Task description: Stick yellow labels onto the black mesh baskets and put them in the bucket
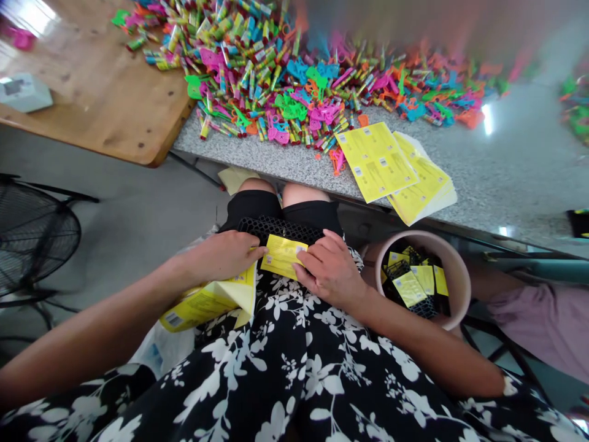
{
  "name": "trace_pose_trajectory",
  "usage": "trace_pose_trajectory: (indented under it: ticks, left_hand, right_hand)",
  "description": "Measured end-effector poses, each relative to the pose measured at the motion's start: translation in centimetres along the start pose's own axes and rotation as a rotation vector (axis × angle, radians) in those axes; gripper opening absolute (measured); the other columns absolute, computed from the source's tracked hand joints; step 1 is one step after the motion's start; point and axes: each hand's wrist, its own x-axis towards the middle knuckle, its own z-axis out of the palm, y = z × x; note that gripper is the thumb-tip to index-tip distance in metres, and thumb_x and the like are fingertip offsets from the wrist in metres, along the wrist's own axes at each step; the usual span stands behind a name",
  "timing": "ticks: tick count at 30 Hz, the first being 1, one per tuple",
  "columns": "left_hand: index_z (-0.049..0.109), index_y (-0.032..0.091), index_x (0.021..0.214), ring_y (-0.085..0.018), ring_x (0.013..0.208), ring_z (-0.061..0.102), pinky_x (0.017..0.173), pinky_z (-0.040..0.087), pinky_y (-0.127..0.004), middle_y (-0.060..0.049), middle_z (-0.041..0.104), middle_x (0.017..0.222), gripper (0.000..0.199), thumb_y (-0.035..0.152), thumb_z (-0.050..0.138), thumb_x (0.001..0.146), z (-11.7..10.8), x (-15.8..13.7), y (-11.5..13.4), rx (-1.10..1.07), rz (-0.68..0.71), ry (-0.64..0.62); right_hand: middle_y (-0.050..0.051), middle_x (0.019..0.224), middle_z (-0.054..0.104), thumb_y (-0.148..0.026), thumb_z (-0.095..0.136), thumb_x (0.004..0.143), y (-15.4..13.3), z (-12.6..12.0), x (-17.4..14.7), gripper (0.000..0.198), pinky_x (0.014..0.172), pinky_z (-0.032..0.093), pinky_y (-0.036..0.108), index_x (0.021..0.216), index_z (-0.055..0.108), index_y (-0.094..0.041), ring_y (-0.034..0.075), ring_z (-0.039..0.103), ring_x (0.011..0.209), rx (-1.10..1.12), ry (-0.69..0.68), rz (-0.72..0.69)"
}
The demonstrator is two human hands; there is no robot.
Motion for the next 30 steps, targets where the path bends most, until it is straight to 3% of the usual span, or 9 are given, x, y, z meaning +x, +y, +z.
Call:
trace_pose_trajectory:
  ticks: [5, 8, 11, 16, 19, 22, 27, 30]
  left_hand:
    - [0.069, 0.020, 0.091, -0.037, 0.097, 0.074, 0.084, 0.054, -0.045, -0.017, 0.077, 0.099, 0.051, 0.055, 0.035, 0.103, -0.3, -0.2, 0.4, -0.037, -0.031, -0.009]
    - [0.069, 0.020, 0.090, -0.036, 0.094, 0.074, 0.081, 0.054, -0.044, -0.018, 0.077, 0.096, 0.049, 0.055, 0.037, 0.102, -0.5, -0.4, 0.6, -0.040, -0.033, -0.007]
    - [0.070, 0.020, 0.091, -0.035, 0.094, 0.075, 0.079, 0.054, -0.042, -0.018, 0.077, 0.098, 0.048, 0.053, 0.037, 0.102, -0.3, -0.4, 0.7, -0.027, -0.035, -0.005]
    - [0.072, 0.020, 0.092, -0.035, 0.100, 0.074, 0.082, 0.053, -0.040, -0.016, 0.078, 0.103, 0.054, 0.059, 0.035, 0.102, 0.1, -0.3, 0.8, -0.006, -0.056, 0.012]
    - [0.072, 0.021, 0.092, -0.035, 0.098, 0.074, 0.080, 0.053, -0.040, -0.014, 0.078, 0.101, 0.052, 0.061, 0.039, 0.101, 0.4, -0.4, 0.8, 0.027, -0.069, 0.029]
    - [0.073, 0.022, 0.099, -0.037, 0.095, 0.075, 0.078, 0.053, -0.041, -0.013, 0.079, 0.096, 0.049, 0.068, 0.057, 0.091, 0.8, -1.0, 1.2, 0.100, -0.064, 0.060]
    - [0.071, 0.017, 0.108, -0.040, 0.090, 0.076, 0.074, 0.051, -0.040, -0.018, 0.078, 0.091, 0.045, 0.058, 0.070, 0.089, 1.4, -2.2, 2.1, 0.268, -0.017, 0.125]
    - [0.070, 0.021, 0.100, -0.036, 0.086, 0.075, 0.069, 0.048, -0.036, -0.014, 0.078, 0.091, 0.044, 0.062, 0.070, 0.086, 0.5, -2.9, 0.9, 0.145, 0.022, 0.085]
  right_hand:
    - [0.011, 0.103, 0.071, -0.029, 0.065, 0.101, -1.7, -0.9, -0.2, 0.015, 0.116, 0.046, 0.057, 0.107, 0.073, -0.018, 0.027, 0.064, 0.104, -0.109, -0.005, 0.157]
    - [0.017, 0.136, 0.067, -0.033, 0.062, 0.103, -3.4, -0.6, 0.4, 0.032, 0.123, 0.041, 0.057, 0.130, 0.069, -0.016, 0.032, 0.056, 0.135, -0.056, -0.073, -0.026]
    - [0.016, 0.166, 0.046, -0.045, 0.056, 0.107, -4.1, 1.0, 1.0, 0.055, 0.128, 0.034, 0.060, 0.153, 0.053, -0.014, 0.035, 0.035, 0.157, -0.035, -0.209, -0.169]
    - [0.016, 0.168, 0.043, -0.049, 0.056, 0.106, -1.6, 2.8, -1.0, 0.067, 0.126, 0.028, 0.072, 0.161, 0.042, -0.013, 0.037, 0.031, 0.160, -0.103, -0.322, -0.202]
    - [0.012, 0.170, 0.041, -0.043, 0.060, 0.105, 0.2, 1.7, -3.6, 0.064, 0.126, 0.024, 0.075, 0.162, 0.042, -0.019, 0.039, 0.028, 0.160, -0.165, -0.362, -0.221]
    - [0.011, 0.172, 0.038, -0.037, 0.061, 0.105, 1.1, -0.2, -5.7, 0.059, 0.125, 0.024, 0.074, 0.161, 0.045, -0.026, 0.040, 0.028, 0.160, -0.205, -0.398, -0.227]
    - [0.014, 0.165, 0.048, -0.039, 0.060, 0.105, 0.4, -1.3, -5.9, 0.047, 0.127, 0.025, 0.069, 0.149, 0.058, -0.024, 0.041, 0.029, 0.160, -0.226, -0.325, -0.170]
    - [0.022, 0.165, 0.044, -0.049, 0.065, 0.101, -0.7, -0.7, -4.4, 0.056, 0.129, 0.025, 0.067, 0.146, 0.059, -0.016, 0.042, 0.030, 0.159, -0.219, -0.249, -0.030]
